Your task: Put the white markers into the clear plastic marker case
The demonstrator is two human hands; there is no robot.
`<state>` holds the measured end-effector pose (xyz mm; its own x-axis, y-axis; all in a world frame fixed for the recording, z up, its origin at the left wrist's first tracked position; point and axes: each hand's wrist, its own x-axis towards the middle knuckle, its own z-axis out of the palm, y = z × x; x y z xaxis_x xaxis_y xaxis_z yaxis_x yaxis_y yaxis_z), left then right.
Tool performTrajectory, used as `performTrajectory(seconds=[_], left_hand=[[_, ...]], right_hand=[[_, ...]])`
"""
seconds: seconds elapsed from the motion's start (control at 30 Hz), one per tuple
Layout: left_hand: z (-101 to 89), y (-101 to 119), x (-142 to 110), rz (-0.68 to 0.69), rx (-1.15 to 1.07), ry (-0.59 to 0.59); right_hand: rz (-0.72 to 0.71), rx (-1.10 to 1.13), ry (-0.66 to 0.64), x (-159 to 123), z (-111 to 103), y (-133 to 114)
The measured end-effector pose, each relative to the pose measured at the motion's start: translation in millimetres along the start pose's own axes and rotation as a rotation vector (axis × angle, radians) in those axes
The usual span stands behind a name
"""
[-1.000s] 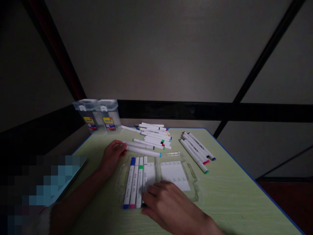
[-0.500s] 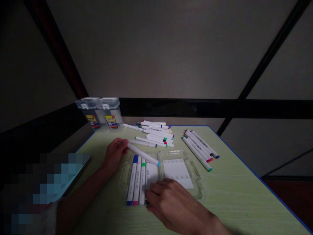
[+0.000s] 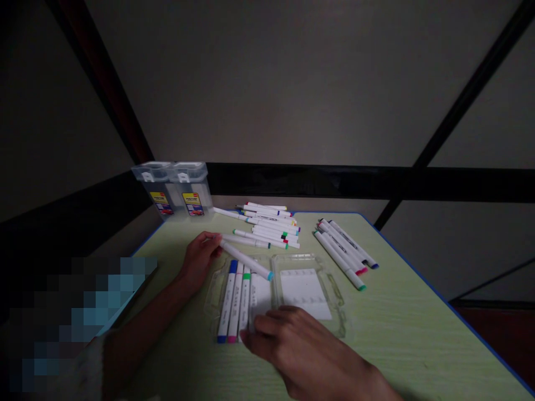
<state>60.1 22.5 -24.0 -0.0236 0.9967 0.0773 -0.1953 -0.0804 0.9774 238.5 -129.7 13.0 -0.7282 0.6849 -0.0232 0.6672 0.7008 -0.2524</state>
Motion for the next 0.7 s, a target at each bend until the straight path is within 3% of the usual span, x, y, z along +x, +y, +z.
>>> performTrajectory(seconds=[0.7], left_hand=[[-2.1,-2.8,3.4,-0.012,-0.028,-0.004]], right_hand=[[-0.051,-0.123,0.066,3.2,7.5,-1.1]])
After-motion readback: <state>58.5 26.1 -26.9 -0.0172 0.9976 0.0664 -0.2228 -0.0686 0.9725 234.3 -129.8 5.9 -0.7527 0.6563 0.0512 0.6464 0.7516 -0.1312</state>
